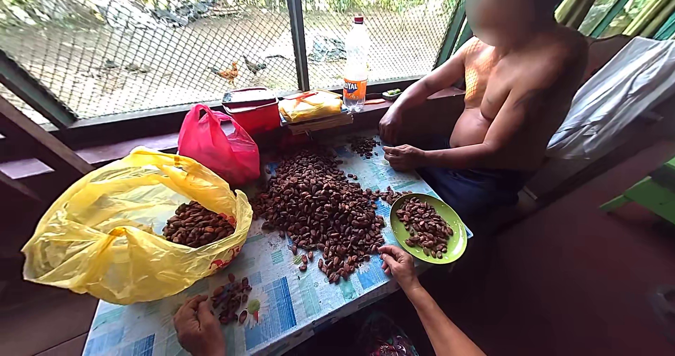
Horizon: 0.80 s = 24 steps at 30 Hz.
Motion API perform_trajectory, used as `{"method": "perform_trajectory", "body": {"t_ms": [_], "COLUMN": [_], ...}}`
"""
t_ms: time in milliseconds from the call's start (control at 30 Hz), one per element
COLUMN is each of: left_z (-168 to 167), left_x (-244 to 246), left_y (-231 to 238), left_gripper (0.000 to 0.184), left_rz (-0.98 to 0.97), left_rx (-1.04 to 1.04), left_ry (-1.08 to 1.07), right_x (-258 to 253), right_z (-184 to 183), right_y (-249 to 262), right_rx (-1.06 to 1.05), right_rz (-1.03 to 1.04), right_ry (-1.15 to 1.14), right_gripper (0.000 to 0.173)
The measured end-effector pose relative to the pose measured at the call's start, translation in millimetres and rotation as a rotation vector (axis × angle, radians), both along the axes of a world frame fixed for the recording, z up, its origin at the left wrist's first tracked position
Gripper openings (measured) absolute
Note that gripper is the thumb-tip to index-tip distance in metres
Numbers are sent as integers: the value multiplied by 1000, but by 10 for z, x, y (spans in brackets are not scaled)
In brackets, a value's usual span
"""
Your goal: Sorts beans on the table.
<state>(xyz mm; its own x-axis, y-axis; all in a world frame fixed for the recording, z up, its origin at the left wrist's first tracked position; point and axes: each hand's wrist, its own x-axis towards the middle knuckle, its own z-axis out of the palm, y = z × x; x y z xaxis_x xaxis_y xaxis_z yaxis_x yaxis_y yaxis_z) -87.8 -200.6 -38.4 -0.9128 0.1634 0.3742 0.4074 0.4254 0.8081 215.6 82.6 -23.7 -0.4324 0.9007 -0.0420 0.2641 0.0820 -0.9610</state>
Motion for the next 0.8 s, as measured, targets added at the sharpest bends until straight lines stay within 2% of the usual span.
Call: {"method": "perform_trajectory", "body": {"t_ms": [167, 367, 633, 800], "left_z": [-21, 9, -34, -13], "left_x": [-14, 29, 8, 26], "left_y": [1, 31, 22, 32], "left_gripper": [34, 35, 17, 18], "left_rz": [-6, 18, 6, 18], "left_rx": [21, 17, -20, -20], "left_ry": [17, 18, 94, 76], "right_x": [-44, -52, -46, -51], "right_z": [109, 130, 121, 131], "right_y": [64, 82, 79, 65], "right_rx": [-131, -164, -171, -185], "right_rz": [0, -6, -26, -38], "right_ry": [-63, -48, -31, -19], "right_gripper": [21, 20, 20, 20]}}
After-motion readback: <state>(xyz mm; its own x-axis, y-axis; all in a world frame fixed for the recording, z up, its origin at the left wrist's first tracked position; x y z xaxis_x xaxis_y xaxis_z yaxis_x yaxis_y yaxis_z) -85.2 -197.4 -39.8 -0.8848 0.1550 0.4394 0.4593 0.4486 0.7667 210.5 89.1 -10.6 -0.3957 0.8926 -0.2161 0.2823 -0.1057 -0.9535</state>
